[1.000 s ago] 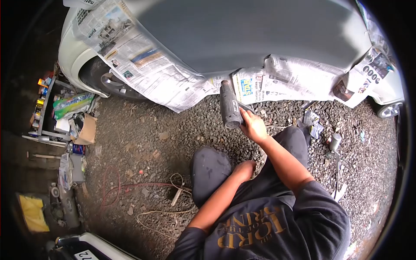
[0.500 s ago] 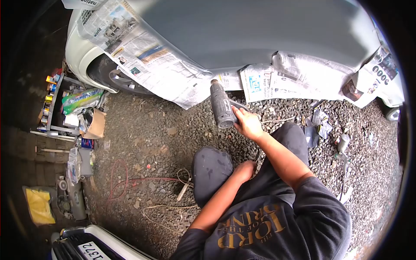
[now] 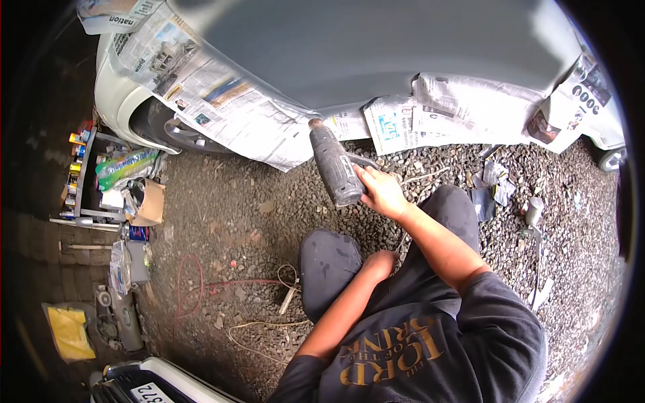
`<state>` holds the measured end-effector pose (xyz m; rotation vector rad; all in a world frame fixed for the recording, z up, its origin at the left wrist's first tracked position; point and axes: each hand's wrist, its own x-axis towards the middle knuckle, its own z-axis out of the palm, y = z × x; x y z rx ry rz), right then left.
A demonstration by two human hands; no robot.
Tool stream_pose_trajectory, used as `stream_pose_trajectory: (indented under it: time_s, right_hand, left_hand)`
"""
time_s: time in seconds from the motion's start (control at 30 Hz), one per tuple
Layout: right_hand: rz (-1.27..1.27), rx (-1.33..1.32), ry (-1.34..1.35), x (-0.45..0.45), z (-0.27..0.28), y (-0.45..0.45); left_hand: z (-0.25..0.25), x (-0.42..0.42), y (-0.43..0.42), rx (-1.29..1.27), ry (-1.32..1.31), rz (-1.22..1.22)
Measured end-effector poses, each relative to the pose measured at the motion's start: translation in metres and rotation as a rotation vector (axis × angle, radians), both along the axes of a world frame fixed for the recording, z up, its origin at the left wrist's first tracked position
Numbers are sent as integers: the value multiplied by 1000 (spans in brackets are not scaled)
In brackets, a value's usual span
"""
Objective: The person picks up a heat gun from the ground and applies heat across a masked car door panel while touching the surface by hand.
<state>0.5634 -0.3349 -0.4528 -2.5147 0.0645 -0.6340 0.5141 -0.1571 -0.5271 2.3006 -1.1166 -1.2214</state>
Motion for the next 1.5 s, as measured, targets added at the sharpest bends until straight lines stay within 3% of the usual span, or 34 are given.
stream_pose_trajectory:
  time_s: [0.1, 0.67, 1.07, 1.5]
  right_hand:
    - [10, 7, -27, -3, 2, -2]
    - [9, 66, -109, -29, 20, -15]
    - [-52, 60, -53, -62, 15, -37]
    - [-191, 75, -188, -105, 20, -57]
  left_hand:
    - [2, 3, -7, 87, -21, -119]
    - [1, -3, -15, 158, 7, -179]
    - [-43, -8, -33, 153, -24, -296]
    - [-85, -3, -50, 140, 2, -396]
